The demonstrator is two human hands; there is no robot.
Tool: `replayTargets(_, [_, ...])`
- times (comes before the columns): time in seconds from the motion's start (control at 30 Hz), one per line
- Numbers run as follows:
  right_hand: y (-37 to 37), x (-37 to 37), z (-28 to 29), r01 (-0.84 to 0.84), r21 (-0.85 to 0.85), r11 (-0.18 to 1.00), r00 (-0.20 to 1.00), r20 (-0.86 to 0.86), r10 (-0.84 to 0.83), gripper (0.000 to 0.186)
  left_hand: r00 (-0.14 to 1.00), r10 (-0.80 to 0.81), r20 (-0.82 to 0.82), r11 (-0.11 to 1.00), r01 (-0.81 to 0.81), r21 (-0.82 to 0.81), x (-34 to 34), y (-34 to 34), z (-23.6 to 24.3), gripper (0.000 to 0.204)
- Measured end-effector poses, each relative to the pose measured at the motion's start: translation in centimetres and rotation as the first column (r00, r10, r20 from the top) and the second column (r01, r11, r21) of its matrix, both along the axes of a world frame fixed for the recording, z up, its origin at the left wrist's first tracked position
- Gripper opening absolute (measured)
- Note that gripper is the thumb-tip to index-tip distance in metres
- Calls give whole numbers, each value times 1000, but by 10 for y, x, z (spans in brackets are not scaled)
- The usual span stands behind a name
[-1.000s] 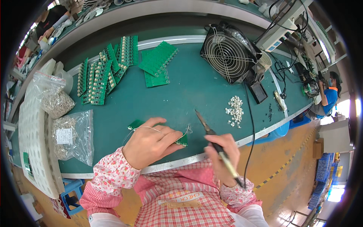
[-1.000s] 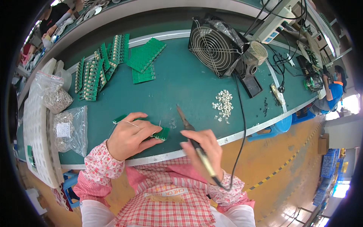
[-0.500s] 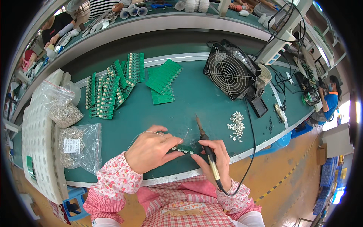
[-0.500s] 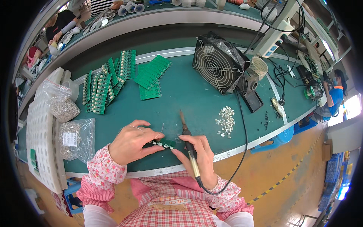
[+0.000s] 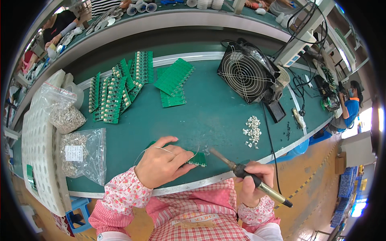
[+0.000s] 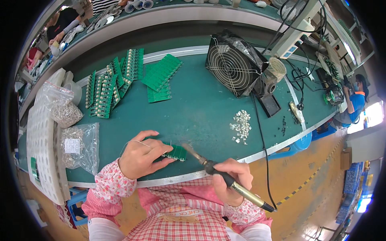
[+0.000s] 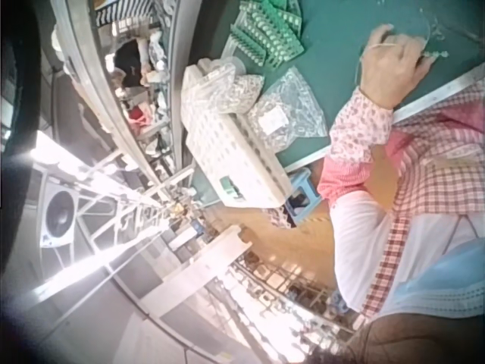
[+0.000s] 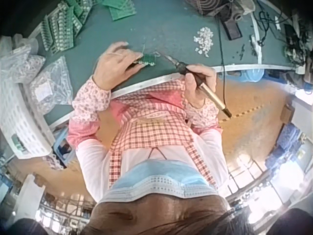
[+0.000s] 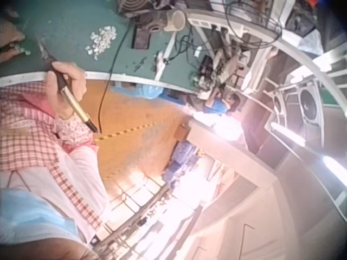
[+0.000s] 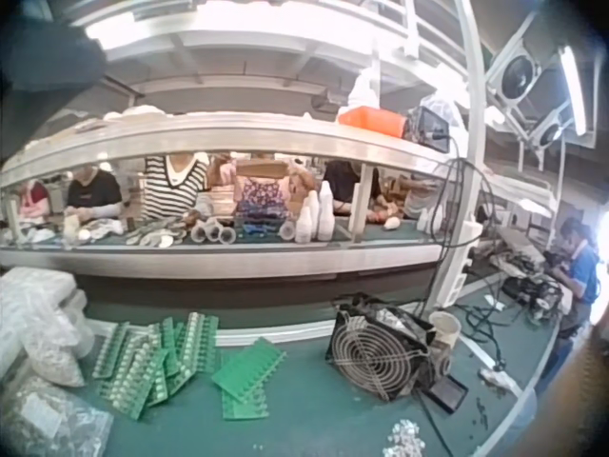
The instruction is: The person solders electronic components onto circuit boards using a soldering iron and solder wire. The person then inserts small components into circuit boards by hand, solders the boards, and places a small tray into a container below the workbench.
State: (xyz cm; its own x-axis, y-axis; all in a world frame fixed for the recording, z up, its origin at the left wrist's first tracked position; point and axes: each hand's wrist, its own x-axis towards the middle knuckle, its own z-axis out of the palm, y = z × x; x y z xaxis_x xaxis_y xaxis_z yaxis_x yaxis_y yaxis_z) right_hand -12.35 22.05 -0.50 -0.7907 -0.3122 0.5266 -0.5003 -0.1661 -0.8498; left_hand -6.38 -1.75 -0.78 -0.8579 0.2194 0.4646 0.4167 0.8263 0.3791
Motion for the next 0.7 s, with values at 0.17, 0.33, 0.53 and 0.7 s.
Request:
replayTargets(0.17, [1,-3,7,-146,-36,989,982,-129,140,25,999,1,-40,1000,-2,-11,4,2,-3,26])
replayTargets(0.33, [-5,-4,9,-127,45,991,977,-169,132,28,1000,8,-5,1000,-8,-11,6,1,-2,30])
replayTargets(0.53, [-5,-3,9,-111,39,993,981,-158,116,25,999,16,-47,1000,-16,-10,5,2,-3,26])
replayTargets(0.7, [-3,0,4,-62,14,998,990,-124,64,22,1000,14,11,1000,-14,-4,2,-1,2,29])
